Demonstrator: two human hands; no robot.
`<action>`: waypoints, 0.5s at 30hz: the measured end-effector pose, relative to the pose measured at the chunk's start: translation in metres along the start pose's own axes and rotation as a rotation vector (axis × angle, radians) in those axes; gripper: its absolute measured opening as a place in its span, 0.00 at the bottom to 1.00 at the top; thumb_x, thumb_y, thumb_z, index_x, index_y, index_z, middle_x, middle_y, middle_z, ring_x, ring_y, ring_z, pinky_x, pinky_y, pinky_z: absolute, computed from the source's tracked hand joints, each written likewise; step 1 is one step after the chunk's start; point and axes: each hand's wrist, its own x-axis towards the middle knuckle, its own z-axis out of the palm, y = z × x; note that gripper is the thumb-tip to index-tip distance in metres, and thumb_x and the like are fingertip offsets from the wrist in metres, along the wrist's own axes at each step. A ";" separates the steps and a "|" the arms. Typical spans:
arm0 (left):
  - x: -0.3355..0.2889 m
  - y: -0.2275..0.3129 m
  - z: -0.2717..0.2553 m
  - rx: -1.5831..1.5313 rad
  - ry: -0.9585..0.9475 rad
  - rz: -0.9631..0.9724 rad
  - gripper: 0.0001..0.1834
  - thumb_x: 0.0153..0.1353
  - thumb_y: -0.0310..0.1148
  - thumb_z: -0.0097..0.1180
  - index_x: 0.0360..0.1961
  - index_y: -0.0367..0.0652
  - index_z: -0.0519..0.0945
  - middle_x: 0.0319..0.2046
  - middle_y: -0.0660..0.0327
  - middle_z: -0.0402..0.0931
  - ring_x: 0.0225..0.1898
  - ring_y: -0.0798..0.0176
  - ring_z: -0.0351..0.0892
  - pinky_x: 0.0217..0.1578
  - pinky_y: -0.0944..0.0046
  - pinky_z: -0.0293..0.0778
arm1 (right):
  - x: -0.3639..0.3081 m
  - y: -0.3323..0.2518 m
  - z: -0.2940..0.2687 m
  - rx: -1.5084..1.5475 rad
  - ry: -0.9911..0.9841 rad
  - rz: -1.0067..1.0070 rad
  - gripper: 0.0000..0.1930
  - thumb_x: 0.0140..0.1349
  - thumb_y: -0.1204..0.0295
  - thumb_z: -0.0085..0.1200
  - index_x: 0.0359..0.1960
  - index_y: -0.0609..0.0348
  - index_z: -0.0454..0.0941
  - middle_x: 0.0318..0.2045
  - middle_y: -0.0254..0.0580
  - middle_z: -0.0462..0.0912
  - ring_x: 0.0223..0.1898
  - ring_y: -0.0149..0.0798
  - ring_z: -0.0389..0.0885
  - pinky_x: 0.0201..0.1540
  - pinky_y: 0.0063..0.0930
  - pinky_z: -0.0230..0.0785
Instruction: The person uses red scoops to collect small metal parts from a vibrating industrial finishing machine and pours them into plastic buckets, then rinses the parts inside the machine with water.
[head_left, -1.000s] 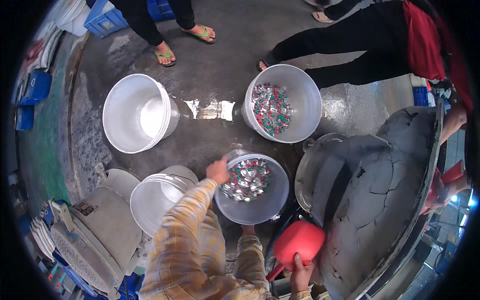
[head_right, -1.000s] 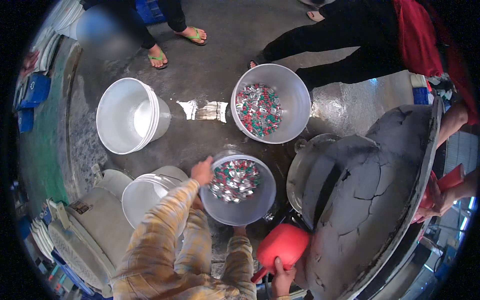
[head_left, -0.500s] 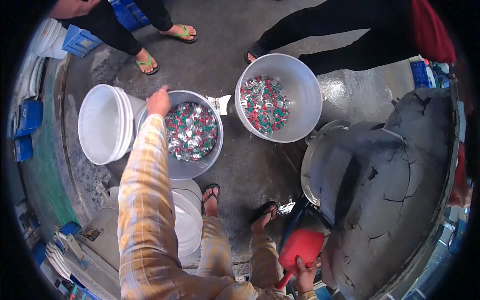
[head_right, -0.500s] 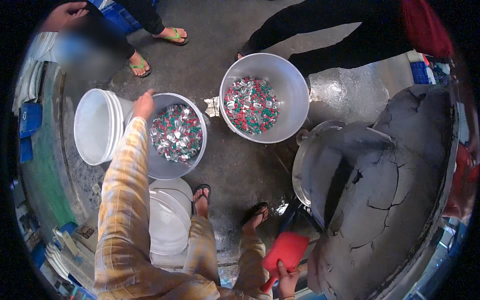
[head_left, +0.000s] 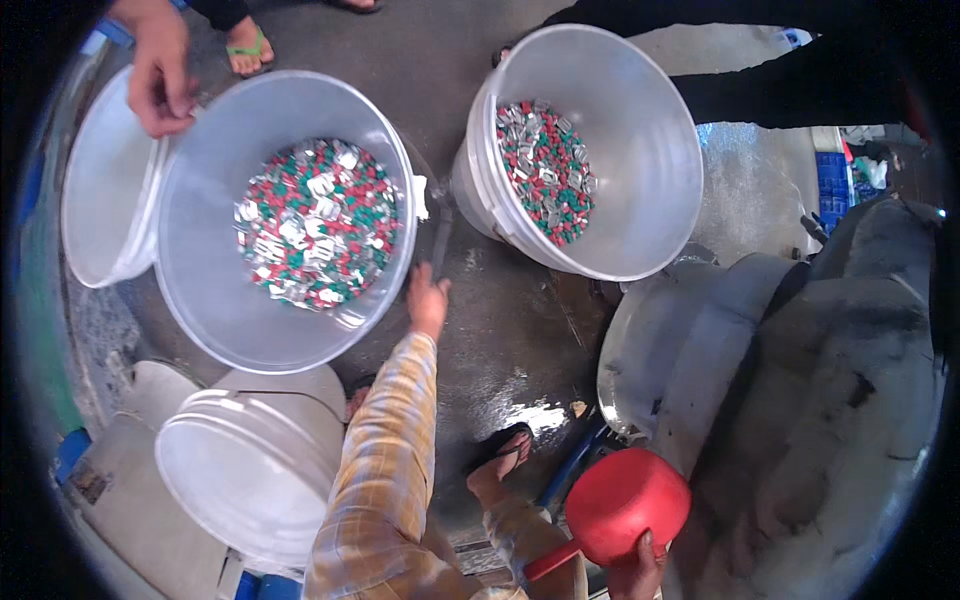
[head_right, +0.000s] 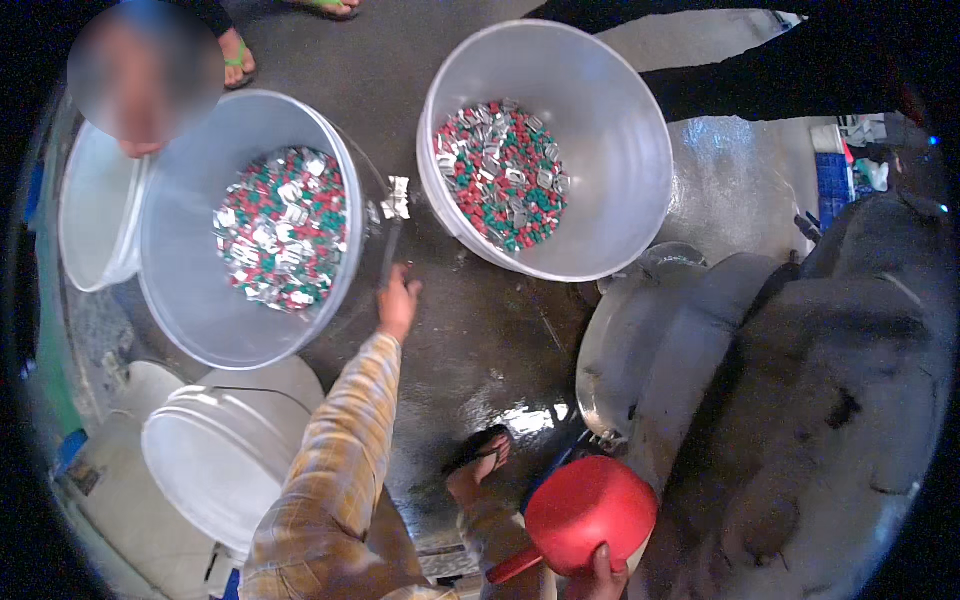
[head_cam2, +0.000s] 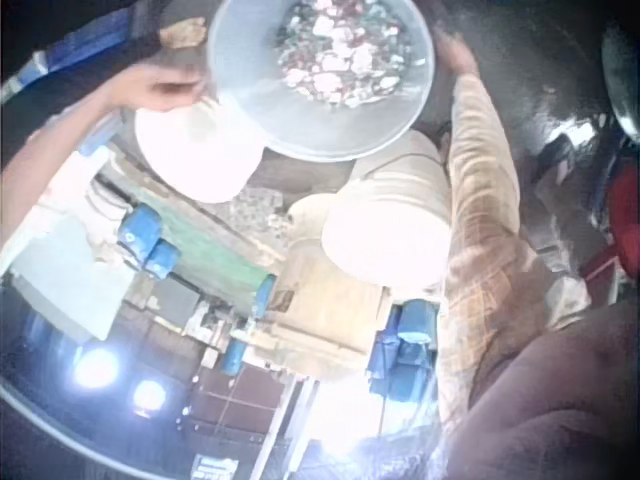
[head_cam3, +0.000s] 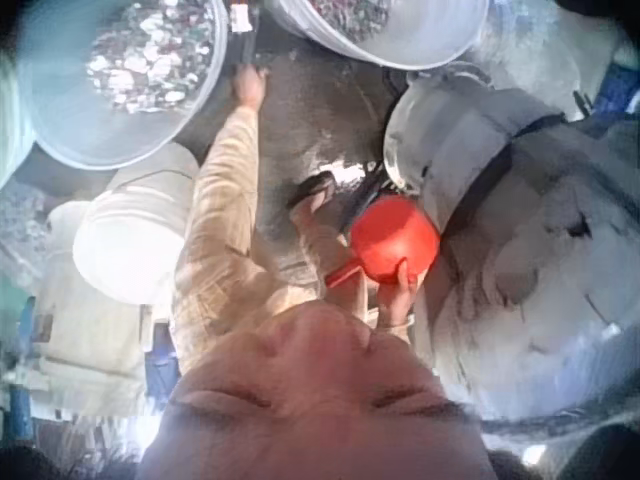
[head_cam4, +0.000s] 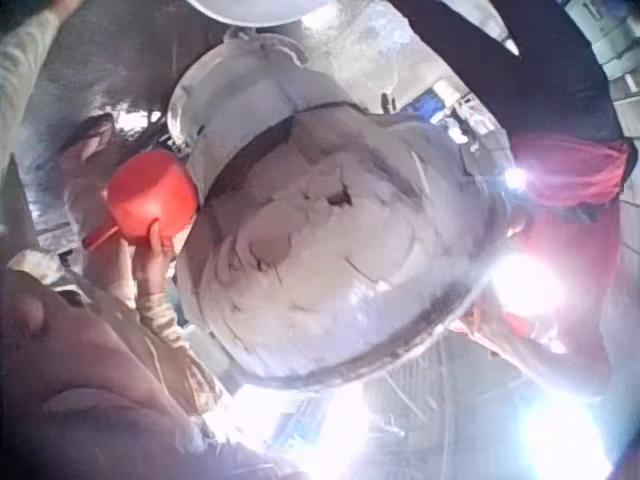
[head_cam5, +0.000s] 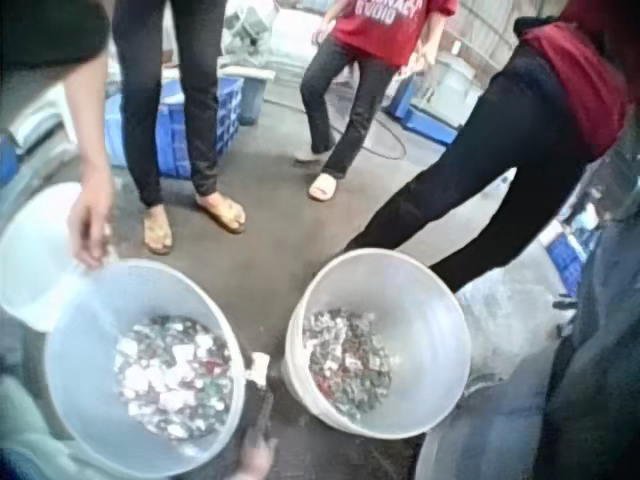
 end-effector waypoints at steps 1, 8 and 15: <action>0.011 0.012 0.010 0.012 -0.022 0.025 0.13 0.46 0.31 0.58 0.35 0.42 0.73 0.32 0.51 0.73 0.33 0.47 0.74 0.36 0.53 0.70 | 0.005 0.003 -0.003 -0.010 0.029 -0.020 0.12 0.57 0.67 0.52 0.40 0.58 0.72 0.38 0.38 0.76 0.43 0.37 0.73 0.44 0.36 0.67; 0.008 0.019 0.023 -0.002 -0.035 0.364 0.03 0.49 0.29 0.51 0.26 0.43 0.74 0.27 0.56 0.73 0.33 0.49 0.73 0.34 0.56 0.71 | 0.028 0.005 -0.006 -0.053 -0.032 -0.010 0.22 0.58 0.67 0.50 0.54 0.48 0.60 0.49 0.37 0.69 0.50 0.43 0.67 0.50 0.50 0.62; -0.083 0.079 0.129 -0.002 -0.539 0.417 0.08 0.50 0.29 0.51 0.32 0.41 0.72 0.33 0.51 0.71 0.33 0.47 0.76 0.33 0.53 0.73 | 0.046 0.023 -0.048 0.023 0.075 0.138 0.18 0.57 0.64 0.51 0.49 0.50 0.66 0.46 0.36 0.71 0.48 0.43 0.68 0.48 0.47 0.64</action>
